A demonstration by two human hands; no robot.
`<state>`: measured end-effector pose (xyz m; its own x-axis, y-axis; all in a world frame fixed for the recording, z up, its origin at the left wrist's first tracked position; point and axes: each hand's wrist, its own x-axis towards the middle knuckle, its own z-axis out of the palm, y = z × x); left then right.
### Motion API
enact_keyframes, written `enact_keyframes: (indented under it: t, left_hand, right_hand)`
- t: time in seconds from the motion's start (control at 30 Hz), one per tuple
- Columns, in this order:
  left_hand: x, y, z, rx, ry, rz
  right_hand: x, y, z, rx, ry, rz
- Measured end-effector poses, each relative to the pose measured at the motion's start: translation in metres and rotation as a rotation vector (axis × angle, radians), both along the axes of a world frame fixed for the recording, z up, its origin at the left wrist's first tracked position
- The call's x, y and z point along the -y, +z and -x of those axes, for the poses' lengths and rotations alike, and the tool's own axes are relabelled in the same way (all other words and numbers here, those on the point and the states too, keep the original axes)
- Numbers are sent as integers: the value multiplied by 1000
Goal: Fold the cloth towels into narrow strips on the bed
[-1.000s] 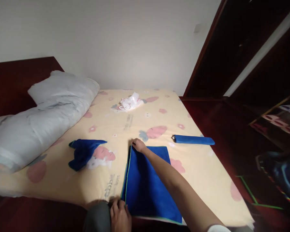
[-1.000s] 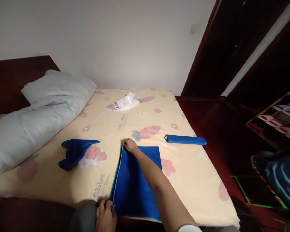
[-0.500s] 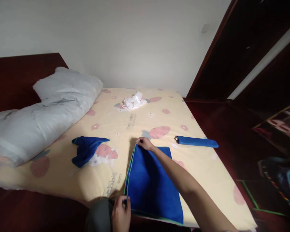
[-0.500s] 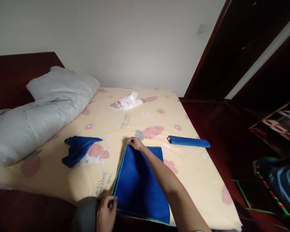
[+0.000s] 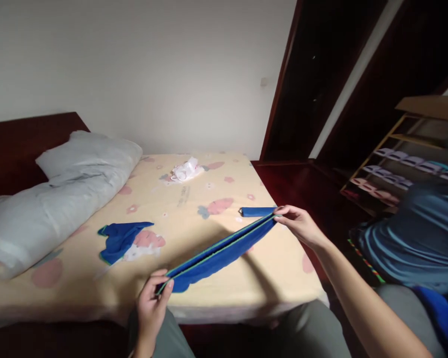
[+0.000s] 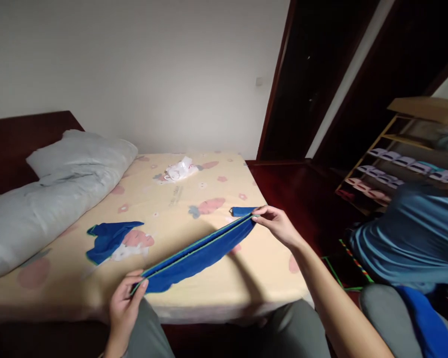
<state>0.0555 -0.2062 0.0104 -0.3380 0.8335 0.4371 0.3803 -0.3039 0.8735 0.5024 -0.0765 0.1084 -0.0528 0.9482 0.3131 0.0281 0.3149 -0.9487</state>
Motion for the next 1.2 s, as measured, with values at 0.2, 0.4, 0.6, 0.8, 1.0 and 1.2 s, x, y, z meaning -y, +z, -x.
enact_keyframes:
  t: [0.2, 0.4, 0.6, 0.8, 1.0, 1.2]
  left_hand:
    - [-13, 66, -11, -117, -200, -111]
    - [-28, 105, -21, -323, -281, -186]
    - [-22, 125, -17, -527, -481, -174]
    - [-7, 125, 3, -456, -874, -97]
    - [-72, 90, -2, -337, -642, 132]
    - [-209, 1, -57, -107, -567, 404]
  right_hand:
    - [64, 22, -43, -169, -63, -32]
    - [103, 17, -61, -208, -106, -15]
    - [136, -4, -76, -172, -161, 14]
    - [161, -29, -88, -191, -103, 34]
    - [109, -69, -91, -163, -196, 97]
    - [-23, -149, -71, -104, -343, 248]
